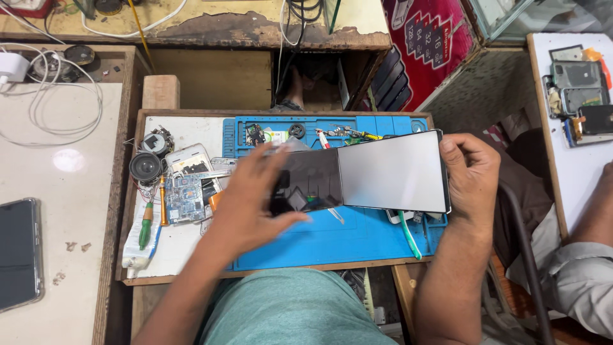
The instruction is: The person removes a metal shielding plate from a disassembled mobile phone screen assembly. They then peel a protective film from the screen surface and place the components on the workbench.
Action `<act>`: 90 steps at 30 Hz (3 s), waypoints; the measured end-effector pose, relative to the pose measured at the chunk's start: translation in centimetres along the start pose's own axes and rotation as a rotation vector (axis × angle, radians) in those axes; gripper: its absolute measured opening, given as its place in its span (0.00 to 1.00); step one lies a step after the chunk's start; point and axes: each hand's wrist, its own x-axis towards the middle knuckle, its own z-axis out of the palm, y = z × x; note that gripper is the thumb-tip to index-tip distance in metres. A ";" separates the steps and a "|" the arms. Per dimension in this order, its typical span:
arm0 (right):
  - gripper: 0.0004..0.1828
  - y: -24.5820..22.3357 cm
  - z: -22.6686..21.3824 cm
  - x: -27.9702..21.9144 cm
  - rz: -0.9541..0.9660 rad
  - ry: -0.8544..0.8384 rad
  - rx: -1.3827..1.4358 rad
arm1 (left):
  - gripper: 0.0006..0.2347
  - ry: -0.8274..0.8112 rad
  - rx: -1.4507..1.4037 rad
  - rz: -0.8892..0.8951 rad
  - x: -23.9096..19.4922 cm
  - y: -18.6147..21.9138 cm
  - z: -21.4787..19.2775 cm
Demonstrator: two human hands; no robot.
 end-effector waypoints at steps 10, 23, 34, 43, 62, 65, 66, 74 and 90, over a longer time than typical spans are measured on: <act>0.14 0.0 0.4 0.3 0.019 -0.014 0.033 | 0.64 0.025 -0.160 0.466 9.7 7.9 7.2; 0.20 -1.6 1.6 0.0 -0.055 -0.095 0.084 | 0.61 -0.025 -0.042 0.343 9.2 8.4 9.1; 0.28 -0.8 0.2 -0.3 -0.070 -0.249 0.076 | 0.58 -0.022 -0.100 0.314 8.8 7.9 9.0; 0.23 1.5 -4.7 -0.4 0.081 -0.537 0.189 | 0.58 0.035 -0.125 0.257 9.5 6.7 8.7; 0.20 0.3 -2.4 -1.1 0.030 -0.495 0.182 | 0.56 0.108 -0.302 0.251 9.0 4.9 8.4; 0.29 0.0 -1.8 -0.8 0.034 -0.560 0.129 | 0.56 0.115 -0.392 0.244 9.0 4.1 7.5; 0.31 -0.1 -1.5 -0.7 0.060 -0.554 0.067 | 0.56 0.126 -0.397 0.234 9.1 3.8 7.1; 0.40 -0.3 2.5 -0.5 -0.001 -0.719 -0.519 | 0.56 0.201 -0.409 0.243 8.4 3.1 5.5; 0.70 2.6 4.1 -0.5 -0.293 -0.696 -0.161 | 0.60 0.036 -0.445 0.370 6.0 4.6 4.1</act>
